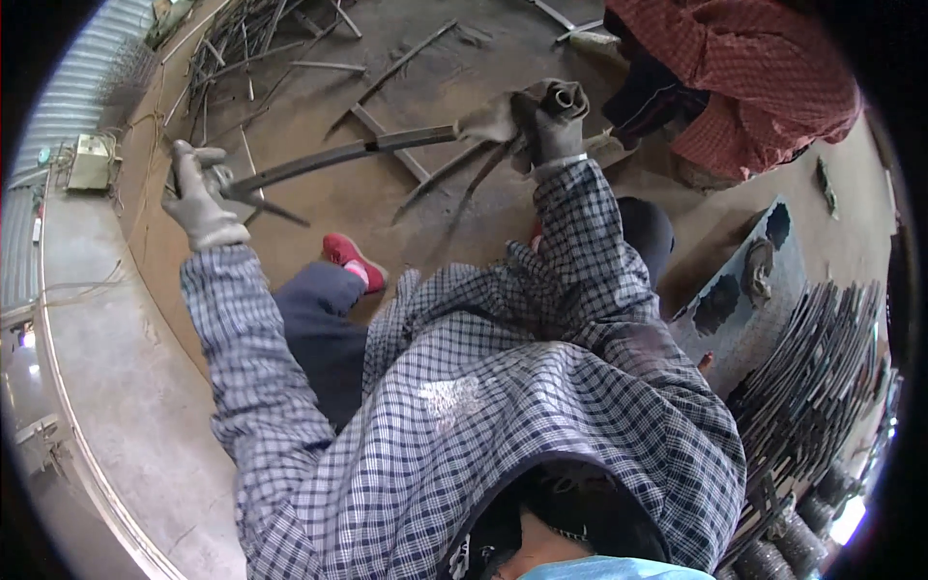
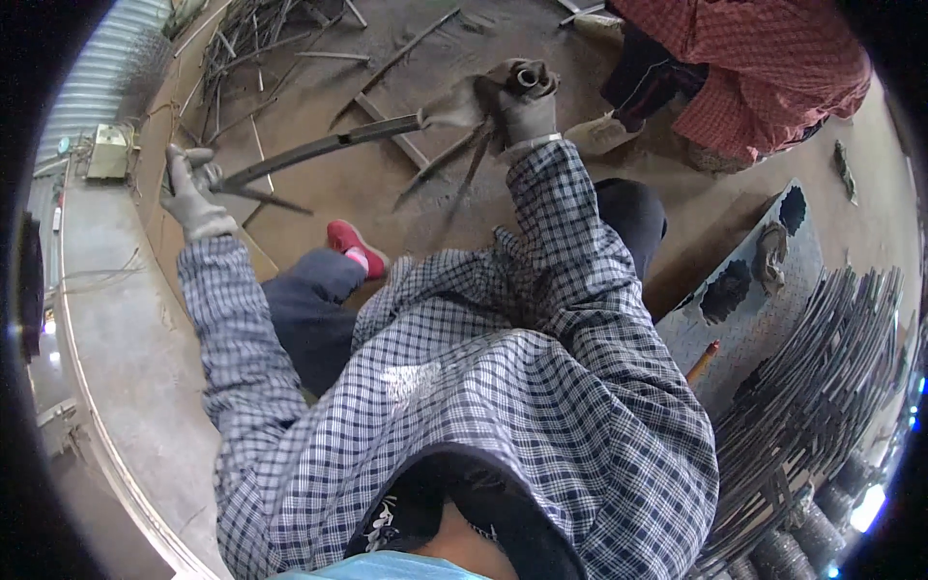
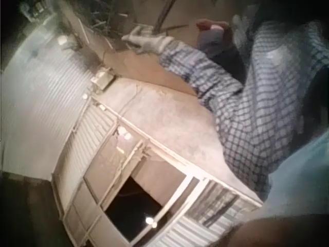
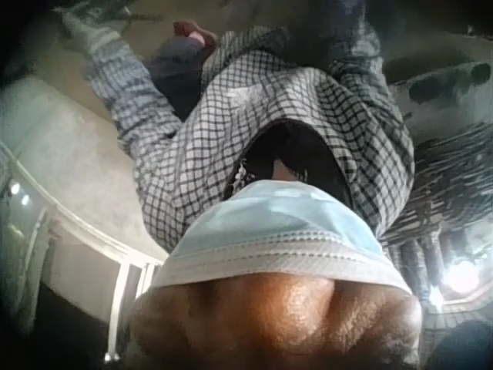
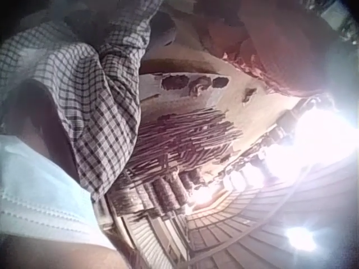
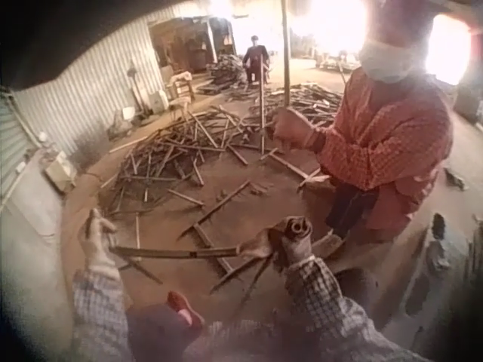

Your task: The recorder is wiping down metal tubes with a cloth in a fabrication workshop.

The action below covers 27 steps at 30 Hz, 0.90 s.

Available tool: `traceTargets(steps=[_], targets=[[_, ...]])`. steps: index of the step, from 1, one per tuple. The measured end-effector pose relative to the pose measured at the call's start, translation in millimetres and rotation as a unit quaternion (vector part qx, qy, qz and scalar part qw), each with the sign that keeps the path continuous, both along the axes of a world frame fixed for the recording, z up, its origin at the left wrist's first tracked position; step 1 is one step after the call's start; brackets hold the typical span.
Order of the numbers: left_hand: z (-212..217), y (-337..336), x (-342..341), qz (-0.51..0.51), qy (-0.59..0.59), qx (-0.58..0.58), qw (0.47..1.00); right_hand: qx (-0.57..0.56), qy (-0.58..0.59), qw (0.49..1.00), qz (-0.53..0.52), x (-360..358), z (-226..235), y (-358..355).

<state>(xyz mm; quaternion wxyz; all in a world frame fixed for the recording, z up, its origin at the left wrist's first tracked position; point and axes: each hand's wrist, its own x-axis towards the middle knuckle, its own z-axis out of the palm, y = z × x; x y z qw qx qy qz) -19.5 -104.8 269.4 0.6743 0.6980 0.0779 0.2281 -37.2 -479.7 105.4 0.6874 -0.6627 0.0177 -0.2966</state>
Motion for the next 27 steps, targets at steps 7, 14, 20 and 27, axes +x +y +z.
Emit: traceTargets(steps=[7, 14, 20, 27], targets=[[-3, 11, 12, 0.005, 0.033, -0.023, 0.999, 0.240, -0.040, 0.932, 0.268, -30, 70, -7], [-56, 24, 15, 0.004, 0.032, -0.120, 0.992, 0.067, -0.058, 0.976, 0.201, -43, 105, -6], [-87, 55, 8, 0.004, 0.046, -0.209, 0.977, -0.052, -0.136, 0.801, 0.581, -34, 137, 9], [-87, 23, 5, 0.019, 0.035, -0.192, 0.981, -0.119, -0.308, 0.941, 0.069, 66, 77, 0]])
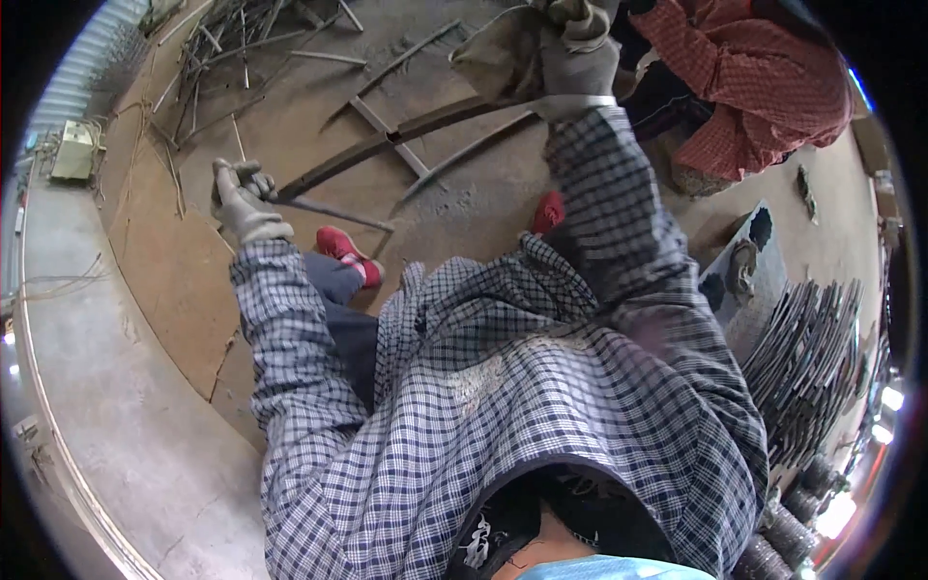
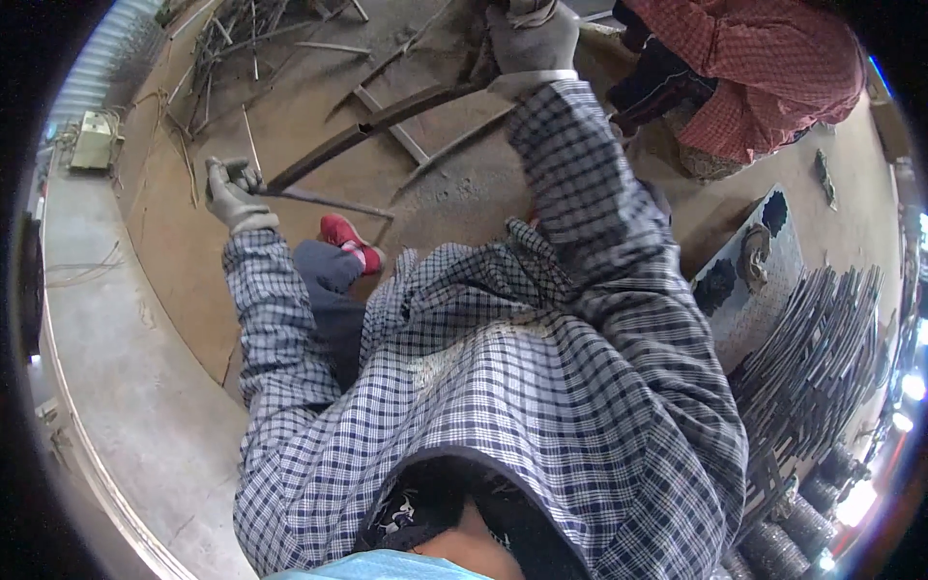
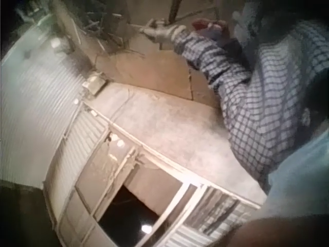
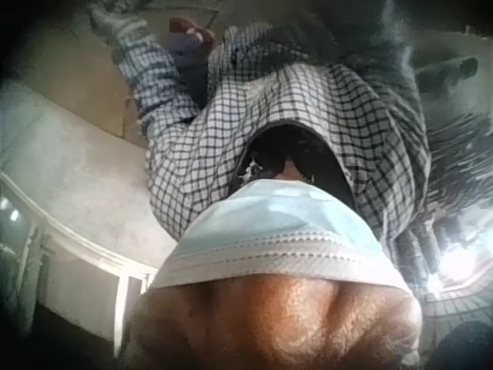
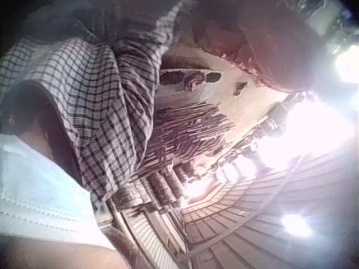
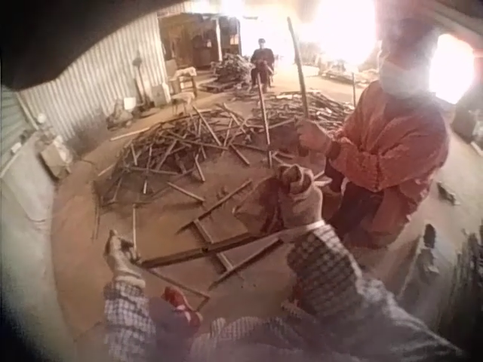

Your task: The recorder is wiping down metal tubes with a cloth in a fabrication workshop.

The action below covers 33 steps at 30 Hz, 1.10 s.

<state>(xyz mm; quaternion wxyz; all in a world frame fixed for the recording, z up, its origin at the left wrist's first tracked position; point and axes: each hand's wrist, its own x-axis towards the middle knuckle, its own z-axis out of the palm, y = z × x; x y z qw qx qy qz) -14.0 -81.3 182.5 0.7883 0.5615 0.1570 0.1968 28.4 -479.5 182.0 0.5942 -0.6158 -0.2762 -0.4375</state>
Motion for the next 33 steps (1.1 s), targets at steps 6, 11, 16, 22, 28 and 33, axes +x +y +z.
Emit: traceTargets(steps=[6, 11, 16, 22, 28, 33], targets=[[-14, 56, 0, -0.002, -0.036, -0.027, 0.999, -0.063, 0.248, 0.948, 0.189, -52, 45, 43], [-26, 82, 15, -0.083, -0.048, -0.027, 0.995, -0.112, 0.140, 0.878, 0.444, -52, 77, 52], [-20, 65, 10, -0.010, -0.021, -0.001, 1.000, 0.033, 0.185, 0.981, -0.057, -59, 60, 87], [-24, 98, -3, -0.023, -0.016, -0.018, 0.999, -0.062, 0.240, 0.943, 0.222, -61, 79, 80], [-28, 108, -10, 0.018, 0.018, -0.027, 0.999, -0.164, 0.207, 0.895, 0.358, -64, 69, 80], [-16, 87, -5, 0.055, 0.050, -0.035, 0.997, -0.052, 0.226, 0.967, 0.107, -69, 51, 90]])
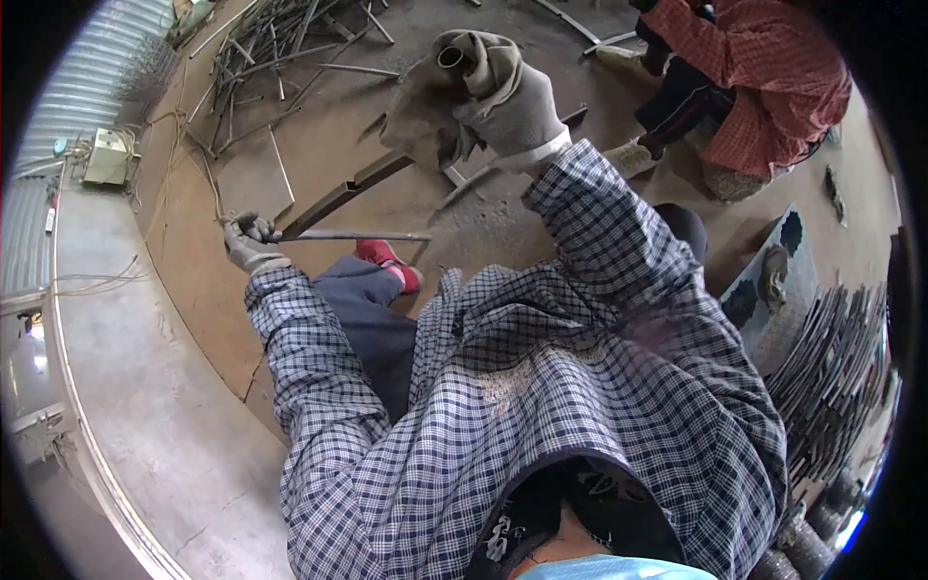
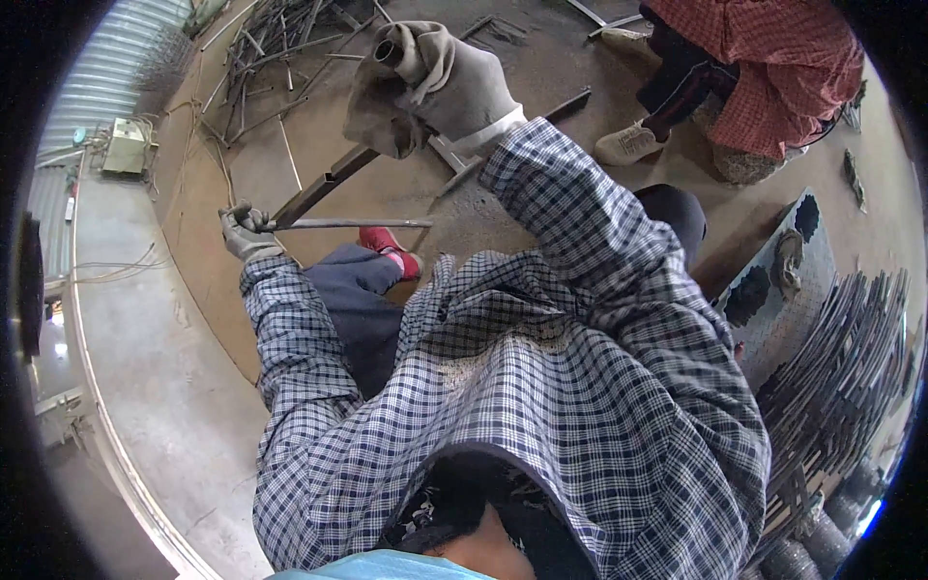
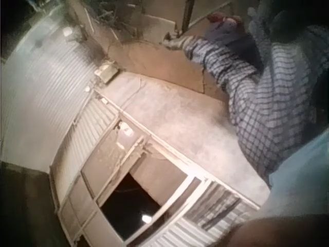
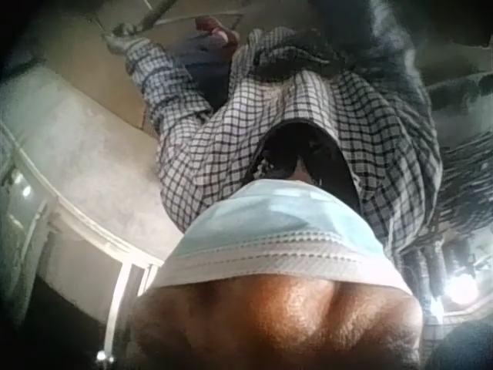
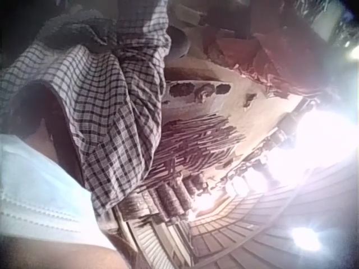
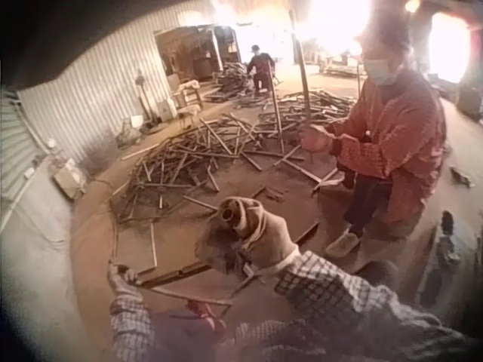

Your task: The recorder is wiping down metal tubes with a cloth in a fabrication workshop.

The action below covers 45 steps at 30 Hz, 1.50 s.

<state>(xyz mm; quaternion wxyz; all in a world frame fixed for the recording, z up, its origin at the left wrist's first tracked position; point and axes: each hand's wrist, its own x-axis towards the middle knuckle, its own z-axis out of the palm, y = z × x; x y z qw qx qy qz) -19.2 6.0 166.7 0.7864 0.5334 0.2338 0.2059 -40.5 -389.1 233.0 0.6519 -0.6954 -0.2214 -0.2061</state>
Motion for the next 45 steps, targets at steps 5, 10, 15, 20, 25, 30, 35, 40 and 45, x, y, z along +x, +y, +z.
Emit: traceTargets(steps=[5, 10, 15, 20, 25, 30, 35, 40, 45], targets=[[-13, 36, -15, 0.001, 0.017, -0.031, 0.999, -0.091, 0.080, 0.947, 0.297, 18, 7, 9], [-11, 27, -14, 0.051, 0.015, -0.035, 0.998, 0.117, 0.112, 0.918, 0.363, 33, 29, 10], [-5, 14, -7, 0.108, 0.025, -0.018, 0.994, -0.076, -0.046, 0.994, -0.064, 39, 17, 20], [-10, 24, -12, 0.095, 0.014, -0.016, 0.995, -0.121, -0.036, 0.988, -0.087, 30, 14, 23], [-12, 21, -12, 0.103, 0.030, -0.033, 0.994, 0.143, 0.158, 0.922, 0.322, 39, 28, 4], [-14, 34, -16, 0.175, 0.045, -0.041, 0.983, 0.073, 0.082, 0.982, 0.153, 24, 0, 12], [-17, 27, -18, 0.183, 0.039, -0.054, 0.981, -0.182, 0.000, 0.981, -0.067, 10, -22, -6], [-30, 52, -38, 0.167, 0.051, -0.082, 0.981, -0.268, 0.080, 0.960, 0.002, 7, 4, 15], [-22, 32, -27, 0.190, 0.095, -0.018, 0.977, -0.158, 0.069, 0.985, -0.006, 9, -31, 14]])
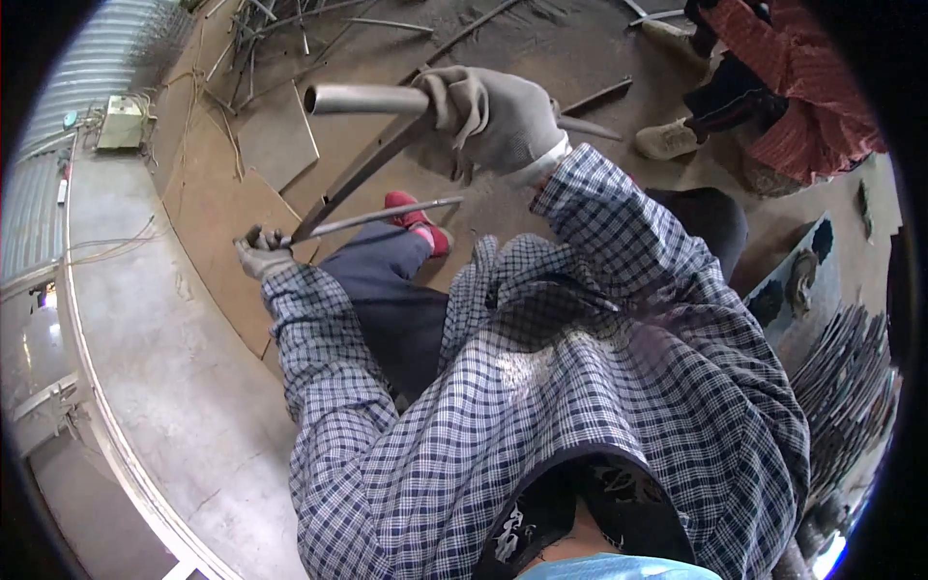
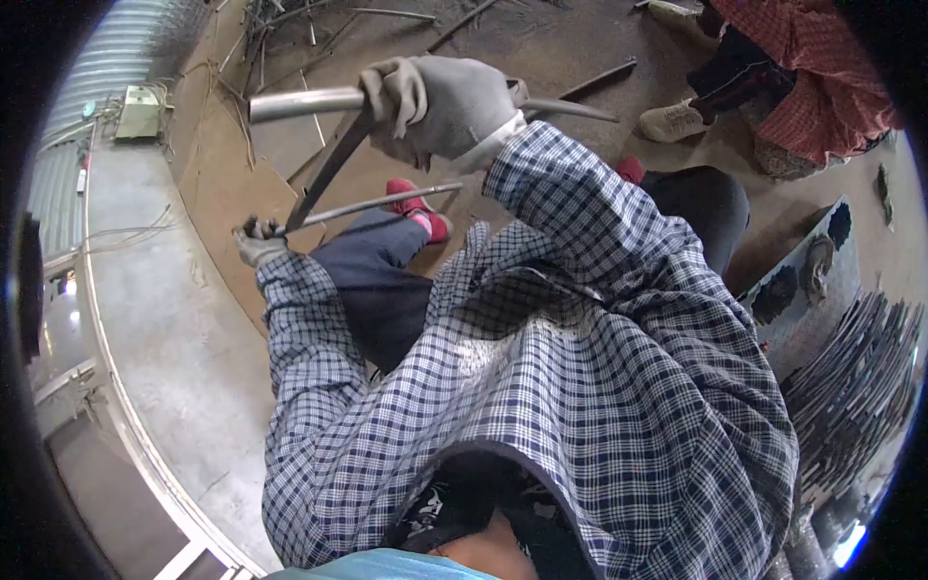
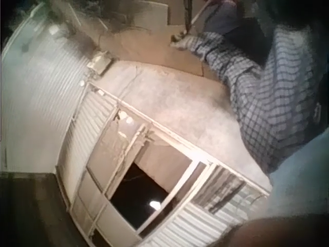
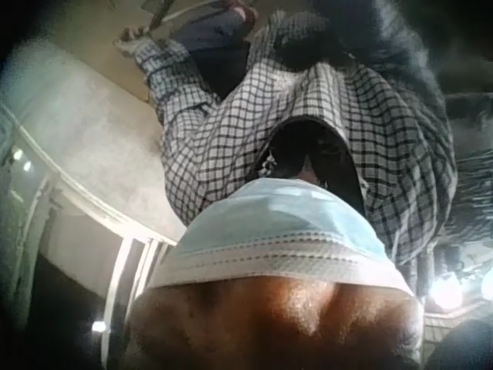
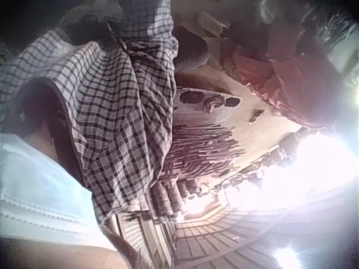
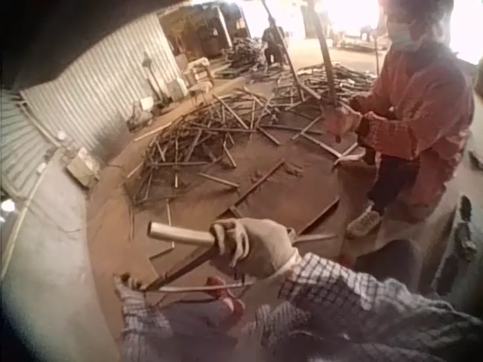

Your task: The recorder is wiping down metal tubes with a cloth in a fabrication workshop.

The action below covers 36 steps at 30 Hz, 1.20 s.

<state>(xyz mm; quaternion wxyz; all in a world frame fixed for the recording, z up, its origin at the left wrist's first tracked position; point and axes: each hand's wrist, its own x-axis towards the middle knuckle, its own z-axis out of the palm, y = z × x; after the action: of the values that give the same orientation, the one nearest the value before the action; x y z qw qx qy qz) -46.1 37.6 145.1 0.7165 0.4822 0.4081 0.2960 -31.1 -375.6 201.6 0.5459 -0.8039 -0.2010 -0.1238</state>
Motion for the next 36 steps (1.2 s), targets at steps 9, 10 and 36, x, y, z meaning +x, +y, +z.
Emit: traceTargets(steps=[9, 10, 36], targets=[[13, 37, 37, -0.111, 0.121, 0.069, 0.984, -0.109, 0.116, 0.983, -0.091, -7, -77, -55], [37, 50, 40, -0.132, 0.217, 0.253, 0.934, -0.098, 0.082, 0.985, -0.114, -12, -74, -50], [181, -186, 87, -0.367, -0.199, 0.138, 0.898, -0.184, 0.132, 0.972, -0.061, 12, -108, -59]])
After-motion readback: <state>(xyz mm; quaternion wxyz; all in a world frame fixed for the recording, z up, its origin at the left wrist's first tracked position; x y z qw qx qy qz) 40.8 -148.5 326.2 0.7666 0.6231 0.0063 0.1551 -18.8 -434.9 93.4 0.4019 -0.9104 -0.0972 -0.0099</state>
